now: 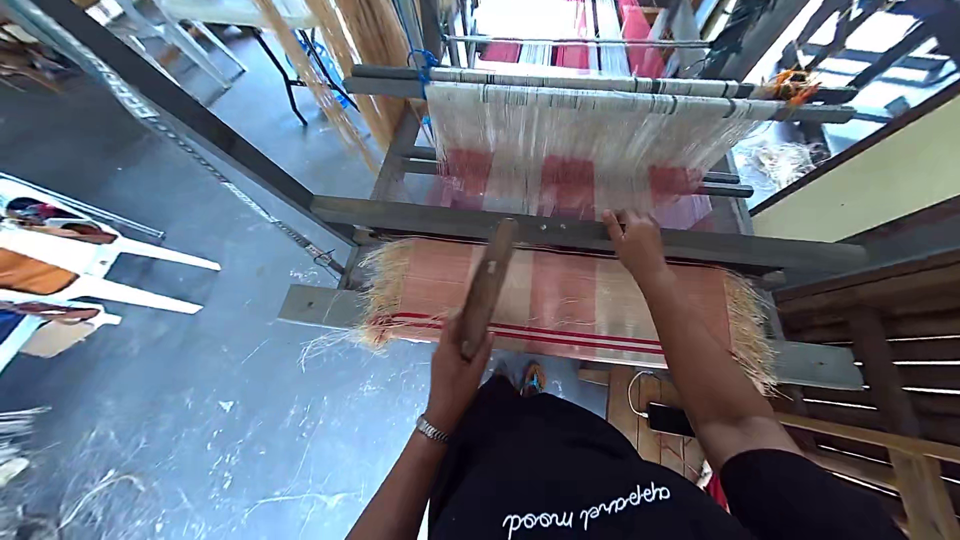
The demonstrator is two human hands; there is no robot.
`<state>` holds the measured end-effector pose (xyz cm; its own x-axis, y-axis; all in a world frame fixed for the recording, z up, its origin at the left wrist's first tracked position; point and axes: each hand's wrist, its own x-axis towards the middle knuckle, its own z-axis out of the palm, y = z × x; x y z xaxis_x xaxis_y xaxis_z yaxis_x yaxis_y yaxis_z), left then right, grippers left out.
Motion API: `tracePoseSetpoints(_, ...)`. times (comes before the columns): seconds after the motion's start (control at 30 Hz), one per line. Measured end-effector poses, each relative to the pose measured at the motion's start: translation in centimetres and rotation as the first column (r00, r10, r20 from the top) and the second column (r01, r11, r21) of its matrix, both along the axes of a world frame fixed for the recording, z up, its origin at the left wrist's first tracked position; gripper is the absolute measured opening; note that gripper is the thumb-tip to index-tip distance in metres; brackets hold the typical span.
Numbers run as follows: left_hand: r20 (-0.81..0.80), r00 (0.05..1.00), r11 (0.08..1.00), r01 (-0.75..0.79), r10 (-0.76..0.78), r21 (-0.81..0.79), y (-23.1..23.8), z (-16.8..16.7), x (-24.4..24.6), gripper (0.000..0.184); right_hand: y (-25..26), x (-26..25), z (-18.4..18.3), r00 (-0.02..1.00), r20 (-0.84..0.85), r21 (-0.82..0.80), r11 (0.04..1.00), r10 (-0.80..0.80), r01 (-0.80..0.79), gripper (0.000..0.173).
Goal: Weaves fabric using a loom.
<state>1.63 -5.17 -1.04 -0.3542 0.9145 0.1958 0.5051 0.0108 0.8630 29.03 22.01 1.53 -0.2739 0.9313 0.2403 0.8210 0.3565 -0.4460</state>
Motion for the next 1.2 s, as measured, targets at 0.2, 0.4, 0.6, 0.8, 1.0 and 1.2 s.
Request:
tracePoseSetpoints(0.2, 0.180, 0.918, 0.929, -0.367, 0.353, 0.046, -3.3, -0.4, -6.5, 0.071, 0.5, -1.4, -3.0, 0.969, 0.162, 0.114, 0.979, -0.187, 0.170, 0.071)
tracePoseSetpoints(0.4, 0.298, 0.886, 0.903, -0.407, 0.355, 0.135, -2.4, -0.6, -8.1, 0.066, 5.4, -2.1, -2.5, 0.958, 0.194, 0.081, 0.977, -0.212, 0.200, 0.071)
tracePoseSetpoints(0.6, 0.222, 0.936, 0.946, -0.302, 0.272, 0.115, -2.9, -0.7, -9.3, 0.065, -0.1, -1.5, -2.7, 0.970, 0.155, 0.075, 0.982, -0.186, 0.176, 0.067)
tracePoseSetpoints(0.8, 0.211, 0.948, 0.962, -0.261, 0.240, 0.082, -2.6, -1.2, -10.1, 0.065, 0.2, -1.7, -3.0, 0.959, 0.164, 0.083, 0.972, -0.231, 0.220, 0.067)
tracePoseSetpoints(1.0, 0.162, 0.971, 0.978, -0.190, 0.174, 0.090, -1.3, -1.7, -10.8, 0.065, 0.1, -1.5, -3.3, 0.960, 0.173, 0.046, 0.976, -0.220, 0.215, 0.066)
tracePoseSetpoints(1.2, 0.147, 0.968, 0.969, -0.220, 0.203, 0.109, 0.0, -1.7, -10.4, 0.065, 0.6, -1.4, -3.5, 0.967, 0.136, 0.097, 0.974, -0.216, 0.204, 0.060)
